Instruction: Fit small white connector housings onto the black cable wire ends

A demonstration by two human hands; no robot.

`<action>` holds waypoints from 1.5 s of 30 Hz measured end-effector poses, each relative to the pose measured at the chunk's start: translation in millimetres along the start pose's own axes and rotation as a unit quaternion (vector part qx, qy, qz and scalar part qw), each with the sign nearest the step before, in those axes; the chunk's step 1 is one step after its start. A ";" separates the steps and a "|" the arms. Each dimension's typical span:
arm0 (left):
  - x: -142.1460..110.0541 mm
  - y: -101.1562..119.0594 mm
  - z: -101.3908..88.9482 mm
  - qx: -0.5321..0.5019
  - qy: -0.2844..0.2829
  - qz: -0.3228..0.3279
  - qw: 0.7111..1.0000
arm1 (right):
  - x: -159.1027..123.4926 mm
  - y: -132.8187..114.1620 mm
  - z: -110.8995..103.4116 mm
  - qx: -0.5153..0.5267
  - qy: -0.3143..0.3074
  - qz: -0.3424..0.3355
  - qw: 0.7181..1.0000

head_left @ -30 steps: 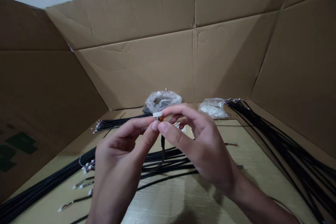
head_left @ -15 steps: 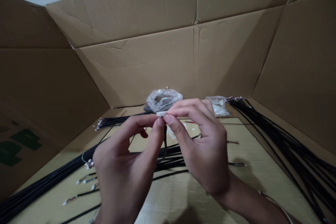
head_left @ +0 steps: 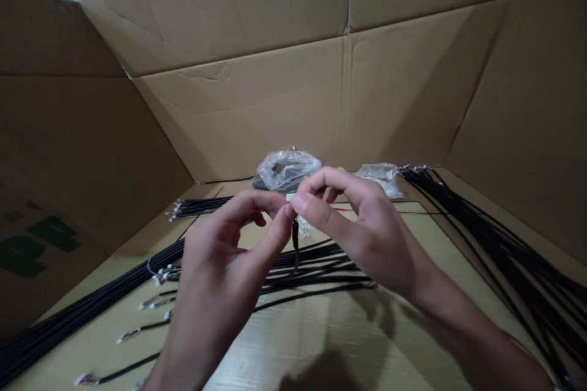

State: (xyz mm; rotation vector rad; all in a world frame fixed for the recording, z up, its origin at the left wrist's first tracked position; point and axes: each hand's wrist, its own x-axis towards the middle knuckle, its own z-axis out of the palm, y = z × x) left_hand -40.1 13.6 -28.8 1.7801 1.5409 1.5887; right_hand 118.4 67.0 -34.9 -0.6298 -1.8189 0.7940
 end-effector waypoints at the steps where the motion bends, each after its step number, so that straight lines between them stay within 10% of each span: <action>1: 0.7 0.0 -2.2 0.003 -0.023 -0.005 1.000 | 1.7 0.8 -5.8 -0.023 -0.023 -0.029 0.999; 8: -1.3 -0.5 -3.5 -0.086 -0.102 -0.086 0.987 | 5.3 4.0 -27.8 -0.098 -0.141 -0.148 0.974; 25: 1.9 -17.2 33.2 -0.521 -0.194 -0.186 0.810 | -16.6 12.5 -9.4 -0.049 0.026 -0.147 0.988; 45: 0.8 -35.1 25.7 -0.400 -0.141 -0.051 0.904 | -26.2 8.3 10.2 -0.040 0.048 -0.076 0.995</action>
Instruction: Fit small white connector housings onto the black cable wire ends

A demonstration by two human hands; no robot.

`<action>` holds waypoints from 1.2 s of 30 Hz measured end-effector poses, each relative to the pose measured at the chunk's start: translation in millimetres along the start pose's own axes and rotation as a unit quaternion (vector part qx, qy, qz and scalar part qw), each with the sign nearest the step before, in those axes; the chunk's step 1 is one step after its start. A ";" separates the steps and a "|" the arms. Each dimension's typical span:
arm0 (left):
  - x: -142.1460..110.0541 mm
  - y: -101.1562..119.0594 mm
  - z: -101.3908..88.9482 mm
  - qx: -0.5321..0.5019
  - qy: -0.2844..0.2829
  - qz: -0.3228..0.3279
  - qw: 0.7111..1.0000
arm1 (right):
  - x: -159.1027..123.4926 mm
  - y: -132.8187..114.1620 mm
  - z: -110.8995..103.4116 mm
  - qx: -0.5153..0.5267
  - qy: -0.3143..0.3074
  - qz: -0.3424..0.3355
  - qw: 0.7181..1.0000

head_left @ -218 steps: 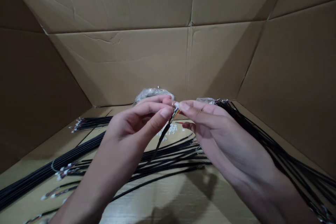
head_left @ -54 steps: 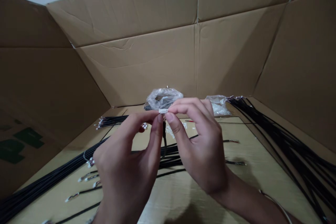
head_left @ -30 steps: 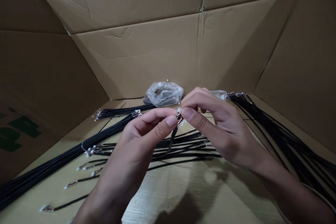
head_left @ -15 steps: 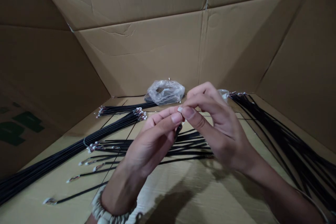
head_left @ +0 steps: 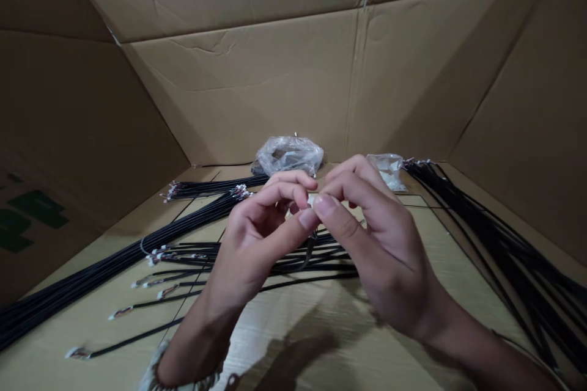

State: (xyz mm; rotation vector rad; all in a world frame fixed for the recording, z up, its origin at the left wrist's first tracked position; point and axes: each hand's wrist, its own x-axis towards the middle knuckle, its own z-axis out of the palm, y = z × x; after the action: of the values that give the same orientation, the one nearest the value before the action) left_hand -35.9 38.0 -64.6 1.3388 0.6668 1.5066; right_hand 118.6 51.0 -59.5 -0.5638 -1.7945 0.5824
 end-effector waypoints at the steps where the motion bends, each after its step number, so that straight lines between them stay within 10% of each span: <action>1: -1.6 3.2 0.4 0.027 0.008 -0.002 1.000 | -0.9 0.3 1.7 -0.005 0.006 -0.002 1.000; 7: -9.9 17.0 1.1 0.129 0.042 -0.044 0.990 | -3.3 5.0 8.9 -0.050 0.020 -0.038 0.998; 25: -13.8 7.9 -2.8 0.018 -0.002 -0.004 1.000 | -5.1 -2.3 8.9 0.064 0.006 -0.013 0.998; 36: -15.5 29.9 -4.3 0.196 -0.015 -0.064 0.978 | 14.7 7.7 -25.1 0.060 -0.226 -0.016 0.972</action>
State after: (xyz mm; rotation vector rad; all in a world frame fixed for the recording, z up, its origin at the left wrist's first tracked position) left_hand -50.4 13.6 -45.8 1.5746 1.0497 1.2900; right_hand 139.3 69.0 -47.2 -0.3328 -2.1704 0.8408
